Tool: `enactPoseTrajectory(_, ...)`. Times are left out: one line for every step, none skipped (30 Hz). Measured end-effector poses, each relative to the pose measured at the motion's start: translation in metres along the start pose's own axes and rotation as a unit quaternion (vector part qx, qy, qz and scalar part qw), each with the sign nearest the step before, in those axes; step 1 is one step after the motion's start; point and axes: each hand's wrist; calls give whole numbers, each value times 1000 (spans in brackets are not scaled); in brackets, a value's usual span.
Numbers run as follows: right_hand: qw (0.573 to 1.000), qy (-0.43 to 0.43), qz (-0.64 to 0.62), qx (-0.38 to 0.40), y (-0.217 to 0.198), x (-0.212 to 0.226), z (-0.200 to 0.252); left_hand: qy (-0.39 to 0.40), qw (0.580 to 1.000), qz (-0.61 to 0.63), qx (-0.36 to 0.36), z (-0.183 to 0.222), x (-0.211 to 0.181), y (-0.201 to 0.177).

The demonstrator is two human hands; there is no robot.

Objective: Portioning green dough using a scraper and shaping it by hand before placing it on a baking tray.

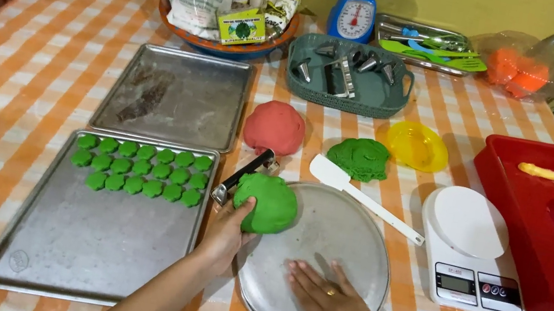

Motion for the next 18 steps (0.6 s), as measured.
enactPoseTrajectory(979, 4, 193, -58, -4, -2, 8, -1, 1000, -12, -2, 1, -1, 1)
enactPoseTrajectory(918, 8, 379, -116, -8, -4, 16, -3, 1000, -23, -3, 2, -3, 1)
enactPoseTrajectory(918, 6, 380, -115, -19, -4, 16, -3, 1000, -21, -3, 2, -3, 1)
enactPoseTrajectory(982, 99, 159, -24, -30, -3, 17, -6, 1000, -23, -6, 3, -4, 2)
enactPoseTrajectory(978, 189, -70, 60, -41, -3, 17, -8, 1000, -25, -7, 4, -5, 3)
enactPoseTrajectory(978, 188, -67, 60, -29, -21, 21, -8, 1000, -23, -6, 3, -5, 3)
enactPoseTrajectory(983, 178, -32, 22, -17, -39, 25, -8, 1000, -25, -7, 3, -5, 2)
enactPoseTrajectory(986, 167, 4, -16, -5, -57, 29, -9, 1000, -26, -9, 3, -4, 2)
enactPoseTrajectory(986, 169, 4, -17, 5, -70, 22, -9, 1000, -28, -8, 2, -3, 2)
enactPoseTrajectory(984, 153, 81, -45, 15, -82, 16, -8, 999, -30, -9, 2, -2, 2)
enactPoseTrajectory(975, 135, 157, -75, 25, -96, 8, -5, 999, -33, -10, 1, -2, 2)
enactPoseTrajectory(975, 136, 157, -77, 18, -93, -6, -4, 999, -35, -10, 0, 0, 1)
enactPoseTrajectory(982, 168, 84, -20, 12, -89, -22, 3, 1000, -24, -3, -1, 1, 0)
enactPoseTrajectory(980, 197, 9, 37, 5, -86, -37, 9, 1000, -12, 4, -1, 2, -1)
enactPoseTrajectory(980, 197, 8, 33, 2, -80, -47, 12, 1000, -15, 5, -1, 2, -1)
enactPoseTrajectory(984, 175, -13, 32, -1, -75, -57, 11, 1000, -17, 1, -1, 1, -1)
enactPoseTrajectory(987, 152, -33, 31, -4, -69, -66, 9, 1000, -19, -2, -1, 1, 0)
enactPoseTrajectory(987, 152, -33, 28, -5, -57, -68, 11, 1000, -21, -1, -2, 0, 0)
Point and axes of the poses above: each hand's wrist, its own z-axis away from the middle knuckle, its own y-axis out of the palm, x = y × z, and after that the axes turned 8 degrees about y, right-handed
